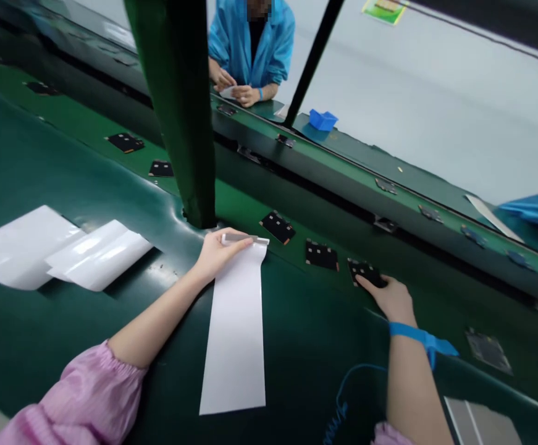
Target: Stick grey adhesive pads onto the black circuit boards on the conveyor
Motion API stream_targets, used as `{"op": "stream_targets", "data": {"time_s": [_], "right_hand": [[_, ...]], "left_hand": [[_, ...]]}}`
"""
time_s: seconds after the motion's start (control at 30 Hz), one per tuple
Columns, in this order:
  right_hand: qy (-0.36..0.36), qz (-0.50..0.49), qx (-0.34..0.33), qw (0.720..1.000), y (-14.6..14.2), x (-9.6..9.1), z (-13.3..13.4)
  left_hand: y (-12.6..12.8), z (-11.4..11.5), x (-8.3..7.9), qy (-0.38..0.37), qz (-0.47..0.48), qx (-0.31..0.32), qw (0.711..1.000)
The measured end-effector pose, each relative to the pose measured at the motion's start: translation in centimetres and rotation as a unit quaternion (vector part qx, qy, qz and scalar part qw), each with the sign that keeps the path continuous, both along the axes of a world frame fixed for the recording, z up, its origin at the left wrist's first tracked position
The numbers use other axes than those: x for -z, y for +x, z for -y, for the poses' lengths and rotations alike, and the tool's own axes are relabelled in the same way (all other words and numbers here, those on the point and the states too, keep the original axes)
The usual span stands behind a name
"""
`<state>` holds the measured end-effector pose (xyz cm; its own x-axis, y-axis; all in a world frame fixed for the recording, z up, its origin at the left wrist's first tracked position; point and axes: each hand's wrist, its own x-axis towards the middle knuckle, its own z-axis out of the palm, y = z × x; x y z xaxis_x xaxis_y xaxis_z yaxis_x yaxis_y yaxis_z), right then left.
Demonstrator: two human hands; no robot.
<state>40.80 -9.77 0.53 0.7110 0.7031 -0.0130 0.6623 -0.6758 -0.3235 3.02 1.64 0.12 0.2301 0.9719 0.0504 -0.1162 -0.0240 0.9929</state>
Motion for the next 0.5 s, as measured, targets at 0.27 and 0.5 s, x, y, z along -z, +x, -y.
{"op": "stream_targets", "data": {"time_s": [0.27,0.5], "right_hand": [[0.182,0.068,0.149,0.970,-4.7,-4.4,2.4],[-0.045,0.055,0.101,0.992,-8.0,-3.0,0.1]], "left_hand": [[-0.1,-0.1,0.4,0.026,-0.019,-0.005,0.999],[0.0,0.0,0.2,0.013,-0.038,-0.020,0.999]]}}
